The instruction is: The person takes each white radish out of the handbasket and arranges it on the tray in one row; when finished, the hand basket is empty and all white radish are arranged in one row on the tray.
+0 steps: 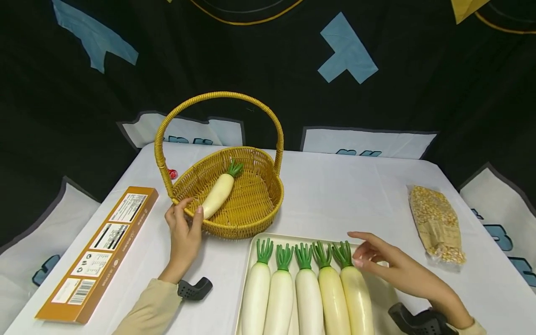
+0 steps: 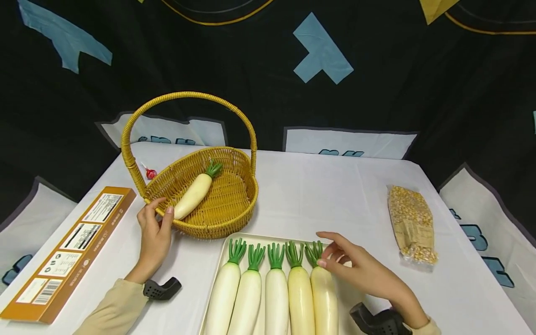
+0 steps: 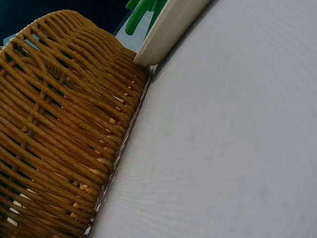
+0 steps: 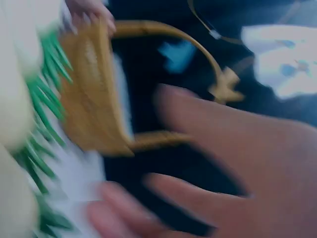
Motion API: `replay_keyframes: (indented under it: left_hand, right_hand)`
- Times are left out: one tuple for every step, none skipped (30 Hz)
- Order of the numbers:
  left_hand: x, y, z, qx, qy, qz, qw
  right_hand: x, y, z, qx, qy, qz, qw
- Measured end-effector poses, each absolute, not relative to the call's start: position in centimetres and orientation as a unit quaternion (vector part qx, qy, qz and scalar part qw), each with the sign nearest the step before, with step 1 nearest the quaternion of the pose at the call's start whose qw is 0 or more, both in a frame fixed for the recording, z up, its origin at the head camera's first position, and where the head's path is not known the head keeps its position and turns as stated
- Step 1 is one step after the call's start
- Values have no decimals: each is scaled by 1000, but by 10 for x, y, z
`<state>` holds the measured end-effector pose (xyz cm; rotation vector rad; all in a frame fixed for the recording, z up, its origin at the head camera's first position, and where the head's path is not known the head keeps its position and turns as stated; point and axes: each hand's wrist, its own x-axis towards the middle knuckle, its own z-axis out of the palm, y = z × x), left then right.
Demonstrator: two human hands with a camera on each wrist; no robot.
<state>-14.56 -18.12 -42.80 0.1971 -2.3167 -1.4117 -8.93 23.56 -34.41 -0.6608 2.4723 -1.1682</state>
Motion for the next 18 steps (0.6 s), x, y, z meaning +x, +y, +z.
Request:
replay_keyframes:
  left_hand:
    - [-145, -181, -428, 71, -833, -506, 210]
    - [-145, -182, -428, 70, -834, -505, 211]
    - [-145, -182, -428, 70, -834, -504, 212]
    - [-145, -182, -428, 69, -835, -503, 213]
    - [-145, -182, -427, 69, -835, -502, 214]
    - [-146, -182, -427, 68, -835, -502, 215]
    - [-146, -182, -427, 69, -835, -502, 215]
    - [-146, -182, -427, 69, -835, -502, 215]
    - [-146, -182, -427, 69, -835, -502, 214]
    - [-147, -182, -427, 70, -835, -502, 213]
    - [-147, -182, -427, 70, -835, -503, 212]
    - [-146, -182, -427, 71, -835, -503, 212]
    - [-146, -182, -428, 71, -835, -503, 213]
    - [-146, -182, -428, 71, -835, -503, 213]
    - [-146, -181, -428, 71, -834, -503, 214]
    - [-146, -181, -428, 72, -833, -504, 214]
    - [-146, -181, -428, 71, -833, -505, 214]
    - [-146, -181, -428, 71, -833, -506, 215]
  right_hand:
    - [-94, 230, -345, -238, 856, -432, 157]
    - [-99, 223, -345, -237, 845, -454, 155]
    - [-104, 216, -346, -234, 833, -476, 158]
    - [-109, 209, -346, -229, 819, -499, 165]
    - [-114, 201, -347, -226, 806, -518, 176]
    - [-119, 193, -347, -217, 792, -538, 191]
    - [-124, 184, -347, -211, 780, -553, 205]
    - [-129, 175, -348, -205, 766, -568, 219]
    - [-134, 166, -348, -198, 749, -587, 235]
    - [-139, 157, -348, -193, 730, -605, 252]
    - [-143, 147, -348, -191, 711, -622, 267]
    - [-147, 137, -348, -189, 691, -639, 282]
    - [-151, 127, -349, -187, 669, -655, 297]
    - [-155, 118, -349, -182, 647, -672, 312]
    - [-159, 108, -349, -178, 631, -683, 322]
    - [-163, 99, -349, -176, 618, -692, 328]
    - [-167, 89, -349, -173, 611, -699, 329]
    - [-171, 80, -349, -167, 604, -706, 328]
